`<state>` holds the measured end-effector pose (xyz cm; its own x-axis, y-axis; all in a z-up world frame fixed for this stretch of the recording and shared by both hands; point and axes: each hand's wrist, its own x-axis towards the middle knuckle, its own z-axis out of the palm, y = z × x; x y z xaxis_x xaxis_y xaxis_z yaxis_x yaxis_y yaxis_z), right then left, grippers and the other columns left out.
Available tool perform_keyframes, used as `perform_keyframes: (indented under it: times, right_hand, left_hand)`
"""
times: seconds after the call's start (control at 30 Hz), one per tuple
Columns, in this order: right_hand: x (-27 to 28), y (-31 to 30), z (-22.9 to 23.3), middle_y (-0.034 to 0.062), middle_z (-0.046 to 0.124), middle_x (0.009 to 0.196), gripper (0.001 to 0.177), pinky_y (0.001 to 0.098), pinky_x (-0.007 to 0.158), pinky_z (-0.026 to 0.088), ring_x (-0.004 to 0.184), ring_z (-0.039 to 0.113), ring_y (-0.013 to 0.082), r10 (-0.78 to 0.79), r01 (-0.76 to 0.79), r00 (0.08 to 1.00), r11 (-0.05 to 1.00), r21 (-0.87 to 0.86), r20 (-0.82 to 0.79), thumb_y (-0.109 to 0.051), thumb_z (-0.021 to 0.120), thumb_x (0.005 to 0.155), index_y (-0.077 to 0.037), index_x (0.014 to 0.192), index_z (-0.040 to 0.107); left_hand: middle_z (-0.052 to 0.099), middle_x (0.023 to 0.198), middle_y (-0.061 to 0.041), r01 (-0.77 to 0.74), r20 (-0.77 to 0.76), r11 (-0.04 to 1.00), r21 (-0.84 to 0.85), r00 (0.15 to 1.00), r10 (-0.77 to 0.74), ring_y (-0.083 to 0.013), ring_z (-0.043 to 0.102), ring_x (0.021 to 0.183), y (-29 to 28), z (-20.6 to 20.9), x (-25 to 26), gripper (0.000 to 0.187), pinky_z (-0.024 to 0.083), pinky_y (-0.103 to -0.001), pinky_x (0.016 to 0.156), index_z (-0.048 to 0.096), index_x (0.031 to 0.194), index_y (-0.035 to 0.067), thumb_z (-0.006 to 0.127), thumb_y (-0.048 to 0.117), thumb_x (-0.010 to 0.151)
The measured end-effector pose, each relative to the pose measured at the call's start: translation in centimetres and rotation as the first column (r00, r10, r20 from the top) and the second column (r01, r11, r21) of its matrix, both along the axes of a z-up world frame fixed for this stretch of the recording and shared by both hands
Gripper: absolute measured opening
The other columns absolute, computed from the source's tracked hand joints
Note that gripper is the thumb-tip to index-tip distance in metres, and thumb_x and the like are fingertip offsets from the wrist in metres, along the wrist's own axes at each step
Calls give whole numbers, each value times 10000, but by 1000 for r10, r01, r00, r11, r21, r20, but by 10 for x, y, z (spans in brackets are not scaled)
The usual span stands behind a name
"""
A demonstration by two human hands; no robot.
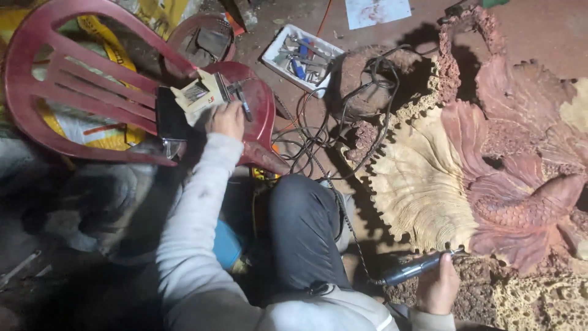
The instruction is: Using a rotary carving tool to add fine details and texture to a large wooden sculpture.
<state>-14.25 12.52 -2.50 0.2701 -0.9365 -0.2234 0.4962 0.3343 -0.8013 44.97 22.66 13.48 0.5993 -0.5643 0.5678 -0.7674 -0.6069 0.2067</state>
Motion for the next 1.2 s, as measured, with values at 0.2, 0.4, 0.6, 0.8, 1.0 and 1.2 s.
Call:
perform_keyframes:
  times: [0.2, 0.4, 0.6, 0.8, 1.0, 1.2]
  right_hand:
    - [-15, 16, 21, 39, 609, 984, 320, 344, 807, 533, 853, 643, 181, -12, 13, 991, 1000, 11, -131, -378, 509, 1173, -72, 1162, 603]
    - [-34, 12, 27, -44, 562, 834, 343, 263, 687, 434, 681, 532, 80, -6, 5, 975, 1000, -4, -223, -404, 493, 1196, -123, 1045, 621]
    - [-26, 11, 20, 34, 665, 929, 344, 210, 678, 517, 713, 629, 87, -69, 75, 982, 997, 23, -177, -379, 500, 1220, -73, 1119, 621]
    - [-13, 10, 20, 40, 599, 948, 311, 367, 884, 556, 868, 658, 184, 9, -14, 991, 999, -34, -132, -339, 428, 1251, -72, 1143, 547]
    - [-1, 3, 30, -10, 564, 906, 276, 325, 775, 517, 780, 585, 122, 83, -88, 990, 996, -32, -117, -377, 496, 1188, -113, 1143, 565]
    - [-2, 9, 25, 18, 584, 911, 311, 390, 812, 554, 792, 623, 163, 90, -98, 986, 994, -56, -142, -376, 462, 1215, -90, 1144, 558]
  left_hand:
    - [653, 965, -48, -360, 607, 862, 357, 791, 79, -250, 526, 919, -65, -52, 102, 161, 430, -420, 764, 765, 886, 170, 621, 242, 877]
    - [737, 1014, -80, -390, 513, 826, 407, 846, 146, -272, 518, 1023, -93, -64, 128, 210, 391, -467, 887, 797, 858, 149, 611, 238, 897]
    - [740, 1042, -71, -349, 400, 686, 639, 912, 91, -262, 521, 968, -104, -63, 163, 272, 401, -455, 771, 817, 933, 136, 566, 240, 946]
    - [722, 947, -101, -452, 545, 744, 491, 827, 143, -262, 582, 843, -101, -56, 137, 214, 446, -442, 673, 768, 948, 109, 601, 234, 902]
    - [613, 1196, -136, -648, 656, 581, 492, 715, 242, -274, 460, 1062, -105, -70, 94, 320, 341, -422, 888, 789, 1040, 139, 548, 322, 933]
    - [620, 817, -75, -649, 637, 692, 317, 686, 351, -217, 480, 780, -115, -63, 105, 209, 384, -411, 689, 703, 819, 119, 563, 243, 912]
